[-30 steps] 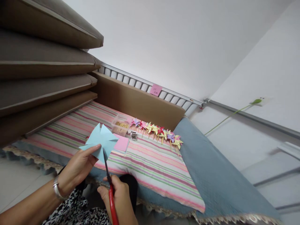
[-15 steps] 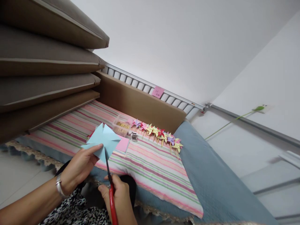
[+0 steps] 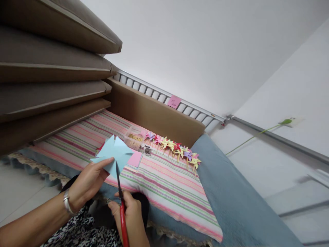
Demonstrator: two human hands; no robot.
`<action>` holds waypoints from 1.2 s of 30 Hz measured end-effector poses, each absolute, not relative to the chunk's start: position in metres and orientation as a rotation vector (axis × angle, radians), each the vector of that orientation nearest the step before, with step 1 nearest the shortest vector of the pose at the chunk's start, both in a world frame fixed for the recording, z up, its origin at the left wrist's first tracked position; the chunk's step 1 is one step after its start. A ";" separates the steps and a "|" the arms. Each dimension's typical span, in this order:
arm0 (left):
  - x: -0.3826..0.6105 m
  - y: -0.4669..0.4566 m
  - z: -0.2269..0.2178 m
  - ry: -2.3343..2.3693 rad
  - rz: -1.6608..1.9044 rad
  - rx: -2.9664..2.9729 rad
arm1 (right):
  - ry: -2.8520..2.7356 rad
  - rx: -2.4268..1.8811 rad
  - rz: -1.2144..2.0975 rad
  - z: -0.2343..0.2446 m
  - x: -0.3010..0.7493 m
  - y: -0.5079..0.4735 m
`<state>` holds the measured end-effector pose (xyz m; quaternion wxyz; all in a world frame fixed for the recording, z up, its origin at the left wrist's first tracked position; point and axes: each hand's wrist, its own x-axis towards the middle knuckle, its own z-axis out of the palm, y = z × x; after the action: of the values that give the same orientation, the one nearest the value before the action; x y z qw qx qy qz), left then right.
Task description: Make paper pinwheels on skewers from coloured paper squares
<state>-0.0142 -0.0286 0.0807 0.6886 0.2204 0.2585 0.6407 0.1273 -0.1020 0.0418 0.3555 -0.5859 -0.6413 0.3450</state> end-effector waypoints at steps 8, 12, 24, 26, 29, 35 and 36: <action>-0.014 -0.028 0.080 0.569 1.432 0.478 | -1.654 -1.508 0.899 0.042 0.126 -0.101; -0.014 -0.029 0.081 0.574 1.434 0.472 | -1.658 -1.496 0.898 0.042 0.125 -0.102; -0.028 -0.017 0.075 0.696 1.460 0.583 | -1.855 -1.534 0.748 0.021 0.143 -0.106; -0.034 -0.014 0.077 0.725 1.451 0.649 | -1.809 -1.557 0.798 0.012 0.152 -0.111; -0.040 -0.012 0.078 0.751 1.431 0.778 | -1.711 -1.565 0.871 0.007 0.161 -0.116; -0.046 -0.010 0.082 0.914 1.258 0.997 | -1.648 -1.464 1.078 0.038 0.165 -0.123; -0.047 -0.010 0.084 0.954 1.208 1.023 | -1.657 -1.460 1.122 0.044 0.164 -0.124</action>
<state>-0.0470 -0.0100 0.0840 0.6025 0.4419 0.4118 0.5217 0.1645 -0.1240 0.0438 0.3261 -0.5570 -0.6324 0.4282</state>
